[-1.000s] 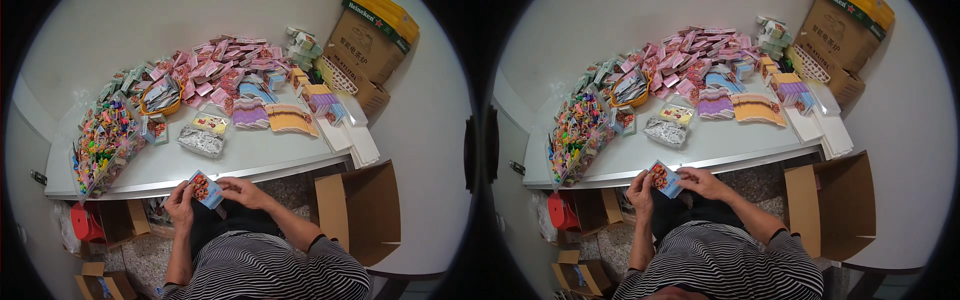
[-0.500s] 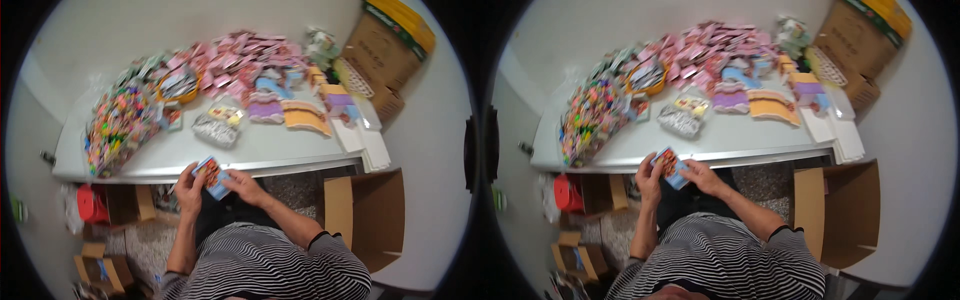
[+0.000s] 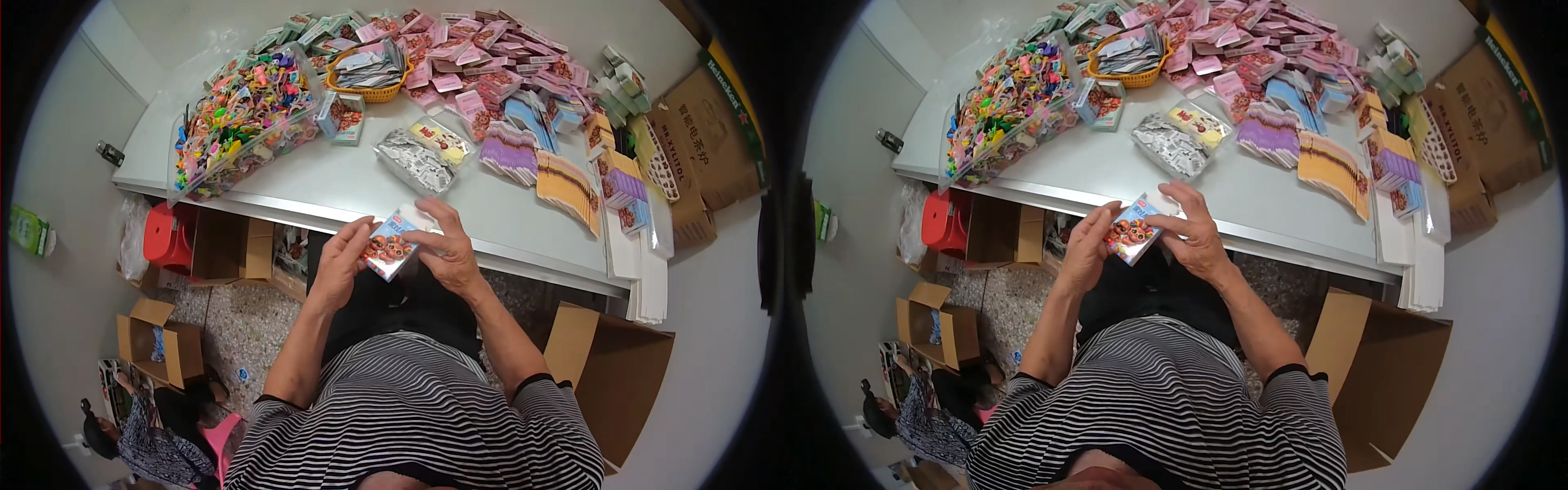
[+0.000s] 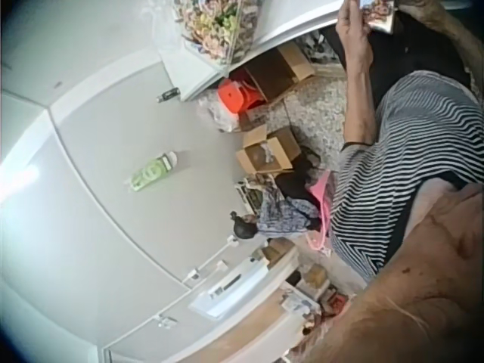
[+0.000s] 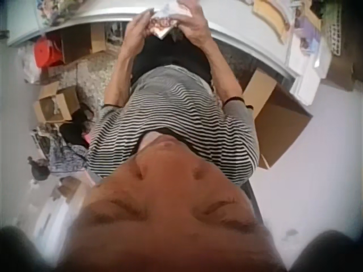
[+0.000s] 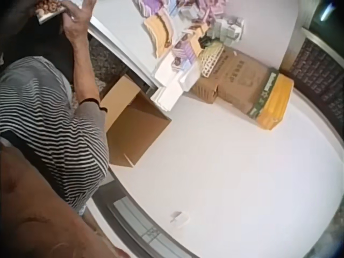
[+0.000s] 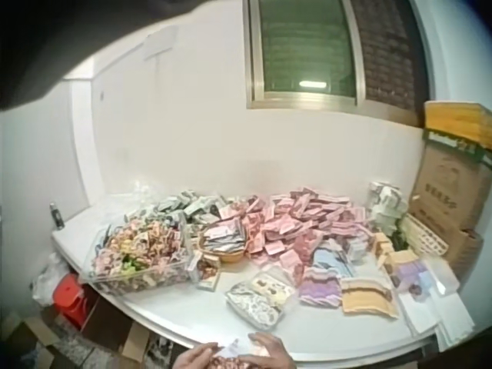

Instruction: Manually sorting and packaging small colorful items into plastic sachets and boxes.

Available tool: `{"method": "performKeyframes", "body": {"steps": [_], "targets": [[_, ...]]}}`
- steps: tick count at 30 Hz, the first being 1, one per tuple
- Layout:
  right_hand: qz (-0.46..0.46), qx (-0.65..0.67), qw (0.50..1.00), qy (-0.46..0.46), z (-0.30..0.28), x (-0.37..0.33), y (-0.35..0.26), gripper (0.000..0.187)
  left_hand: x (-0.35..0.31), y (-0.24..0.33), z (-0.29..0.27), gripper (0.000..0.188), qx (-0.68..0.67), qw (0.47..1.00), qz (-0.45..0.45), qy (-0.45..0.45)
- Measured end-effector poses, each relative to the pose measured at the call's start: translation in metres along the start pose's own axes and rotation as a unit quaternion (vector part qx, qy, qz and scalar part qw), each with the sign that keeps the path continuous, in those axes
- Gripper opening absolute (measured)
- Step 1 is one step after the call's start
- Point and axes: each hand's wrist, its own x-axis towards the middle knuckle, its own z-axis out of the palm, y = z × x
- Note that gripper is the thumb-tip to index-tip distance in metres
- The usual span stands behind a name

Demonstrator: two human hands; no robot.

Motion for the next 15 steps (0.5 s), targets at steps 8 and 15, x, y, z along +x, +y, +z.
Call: {"method": "performKeyframes", "body": {"steps": [8,15], "targets": [[0.019,0.003,0.999,0.029,0.002,0.026,0.02,0.057,0.036,-0.002,-0.005,0.037,0.042,0.995,-0.047,-0.074],[0.071,0.056,0.996,0.009,0.021,0.058,0.047,0.045,0.079,0.003,-0.039,0.028,0.083,0.991,-0.048,-0.098]]}}
